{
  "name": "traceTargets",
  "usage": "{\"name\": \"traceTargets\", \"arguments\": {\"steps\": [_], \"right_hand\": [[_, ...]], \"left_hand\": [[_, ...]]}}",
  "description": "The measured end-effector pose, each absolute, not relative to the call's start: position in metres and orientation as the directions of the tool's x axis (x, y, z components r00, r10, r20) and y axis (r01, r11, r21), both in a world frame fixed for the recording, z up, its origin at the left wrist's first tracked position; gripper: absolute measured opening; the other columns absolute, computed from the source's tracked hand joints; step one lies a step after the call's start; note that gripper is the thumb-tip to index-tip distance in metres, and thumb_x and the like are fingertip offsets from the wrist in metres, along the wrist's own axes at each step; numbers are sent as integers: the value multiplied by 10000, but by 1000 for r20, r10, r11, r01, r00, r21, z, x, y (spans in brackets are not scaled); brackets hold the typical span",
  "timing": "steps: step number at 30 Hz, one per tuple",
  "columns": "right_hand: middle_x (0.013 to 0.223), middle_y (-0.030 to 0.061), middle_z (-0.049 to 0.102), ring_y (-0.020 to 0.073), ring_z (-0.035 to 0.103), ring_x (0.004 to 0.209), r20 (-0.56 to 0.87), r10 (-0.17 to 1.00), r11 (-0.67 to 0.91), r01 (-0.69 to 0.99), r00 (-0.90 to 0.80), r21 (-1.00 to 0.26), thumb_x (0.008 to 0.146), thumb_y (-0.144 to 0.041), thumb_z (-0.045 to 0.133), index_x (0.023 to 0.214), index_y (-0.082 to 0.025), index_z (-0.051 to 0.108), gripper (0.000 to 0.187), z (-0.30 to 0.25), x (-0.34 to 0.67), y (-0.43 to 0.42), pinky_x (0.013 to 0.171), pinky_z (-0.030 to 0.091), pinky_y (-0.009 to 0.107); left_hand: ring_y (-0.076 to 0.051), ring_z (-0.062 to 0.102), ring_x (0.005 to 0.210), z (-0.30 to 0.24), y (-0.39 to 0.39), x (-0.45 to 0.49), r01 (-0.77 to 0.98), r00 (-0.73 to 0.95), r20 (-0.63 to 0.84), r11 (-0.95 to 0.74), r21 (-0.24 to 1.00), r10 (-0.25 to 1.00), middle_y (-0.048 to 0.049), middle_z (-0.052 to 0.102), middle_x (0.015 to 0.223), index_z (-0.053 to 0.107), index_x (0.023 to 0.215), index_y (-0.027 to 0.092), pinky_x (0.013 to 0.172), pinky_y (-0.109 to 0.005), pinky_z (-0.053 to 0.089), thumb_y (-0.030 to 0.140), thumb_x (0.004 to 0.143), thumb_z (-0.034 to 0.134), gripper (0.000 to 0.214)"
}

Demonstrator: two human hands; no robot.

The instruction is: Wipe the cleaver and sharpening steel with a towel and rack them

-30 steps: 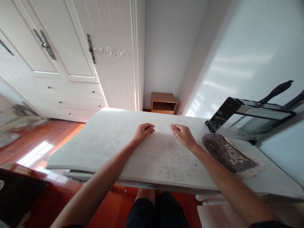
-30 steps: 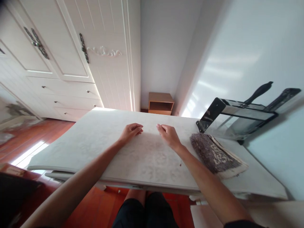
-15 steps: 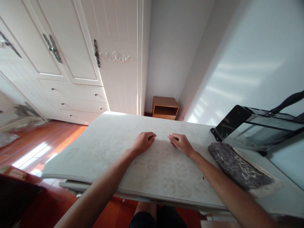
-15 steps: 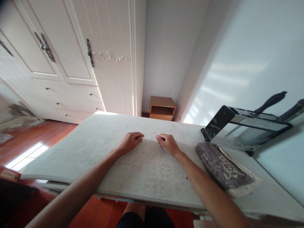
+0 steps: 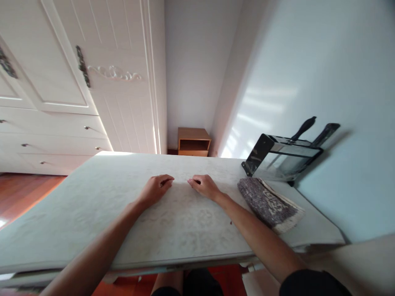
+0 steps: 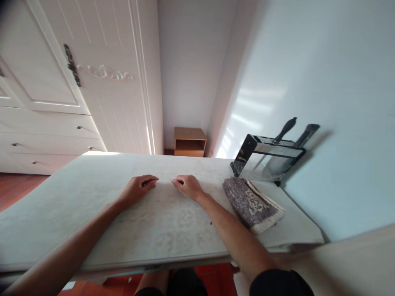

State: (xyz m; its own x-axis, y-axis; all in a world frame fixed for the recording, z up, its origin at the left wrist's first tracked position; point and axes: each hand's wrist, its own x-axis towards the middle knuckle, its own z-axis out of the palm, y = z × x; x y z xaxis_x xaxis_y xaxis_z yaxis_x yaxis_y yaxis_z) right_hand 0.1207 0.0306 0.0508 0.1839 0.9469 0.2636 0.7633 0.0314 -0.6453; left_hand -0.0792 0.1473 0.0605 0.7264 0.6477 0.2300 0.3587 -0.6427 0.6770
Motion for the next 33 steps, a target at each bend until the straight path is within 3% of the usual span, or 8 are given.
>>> {"name": "traceTargets", "arguments": {"steps": [7, 12, 17, 20, 22, 25, 29, 33], "right_hand": [[537, -54, 471, 98, 403, 543, 263, 944, 25, 752, 198, -659, 908, -387, 513, 580, -197, 517, 379, 55, 121, 31, 570, 265, 245], [513, -48, 509, 100, 472, 528, 256, 941, 11, 734, 223, -679, 929, -366, 493, 582, -195, 530, 388, 52, 124, 34, 556, 310, 225], [563, -28, 577, 105, 536, 557, 268, 932, -34, 793, 245, -609, 966, -348, 437, 621, -195, 547, 393, 51, 123, 36, 570, 363, 212], [690, -14, 643, 124, 569, 657, 285, 920, -93, 858, 268, -505, 949, -317, 474, 708, -202, 597, 294, 59, 125, 34, 636, 392, 225], [875, 12, 686, 152, 596, 798, 300, 906, -160, 897, 299, -411, 924, -276, 500, 884, -214, 640, 159, 67, 133, 32, 721, 417, 243], [1148, 106, 644, 233, 568, 1042, 305, 880, -298, 924, 363, -239, 895, -219, 502, 1148, -191, 604, 274, 83, 156, 31, 862, 422, 318], [1227, 206, 580, 320, 509, 1153, 225, 877, -439, 898, 425, 17, 852, -104, 475, 1174, -130, 627, 358, 102, 198, 28, 927, 394, 410], [1255, 221, 586, 327, 494, 1194, 121, 879, -478, 850, 462, 221, 854, -101, 471, 1172, -118, 661, 372, 112, 241, 22, 1016, 326, 462]], "left_hand": [[-233, 687, 856, 62, 152, -74, 412, 705, 197, -620, 668, 681, -30, 769, 930, 737, 955, 215, 801, -315, 506, 445, 796, 487, 375], [-249, 687, 925, 59, 152, -64, 508, 673, 174, -620, 599, 719, -52, 764, 996, 737, 981, 215, 805, -321, 487, 407, 832, 451, 375], [-275, 680, 963, 64, 144, -50, 650, 585, 120, -552, 522, 802, -43, 763, 1038, 744, 1013, 254, 764, -326, 471, 370, 847, 462, 348], [-278, 682, 957, 67, 143, -41, 682, 544, 131, -528, 506, 829, -33, 767, 1030, 756, 989, 274, 718, -314, 467, 380, 841, 479, 331], [-275, 684, 952, 66, 146, -38, 674, 543, 139, -529, 516, 828, -29, 769, 1021, 759, 982, 276, 702, -307, 466, 376, 836, 484, 327], [-273, 685, 951, 64, 151, -37, 657, 560, 139, -539, 527, 817, -22, 770, 1016, 758, 984, 279, 708, -307, 472, 380, 835, 485, 327], [-279, 684, 966, 62, 155, -38, 653, 585, 122, -556, 514, 801, -34, 764, 1038, 752, 1006, 272, 742, -313, 479, 390, 841, 470, 348], [-308, 676, 987, 63, 155, -39, 639, 618, 120, -586, 499, 777, -48, 757, 1063, 745, 1036, 264, 766, -342, 472, 375, 843, 449, 370]]}}
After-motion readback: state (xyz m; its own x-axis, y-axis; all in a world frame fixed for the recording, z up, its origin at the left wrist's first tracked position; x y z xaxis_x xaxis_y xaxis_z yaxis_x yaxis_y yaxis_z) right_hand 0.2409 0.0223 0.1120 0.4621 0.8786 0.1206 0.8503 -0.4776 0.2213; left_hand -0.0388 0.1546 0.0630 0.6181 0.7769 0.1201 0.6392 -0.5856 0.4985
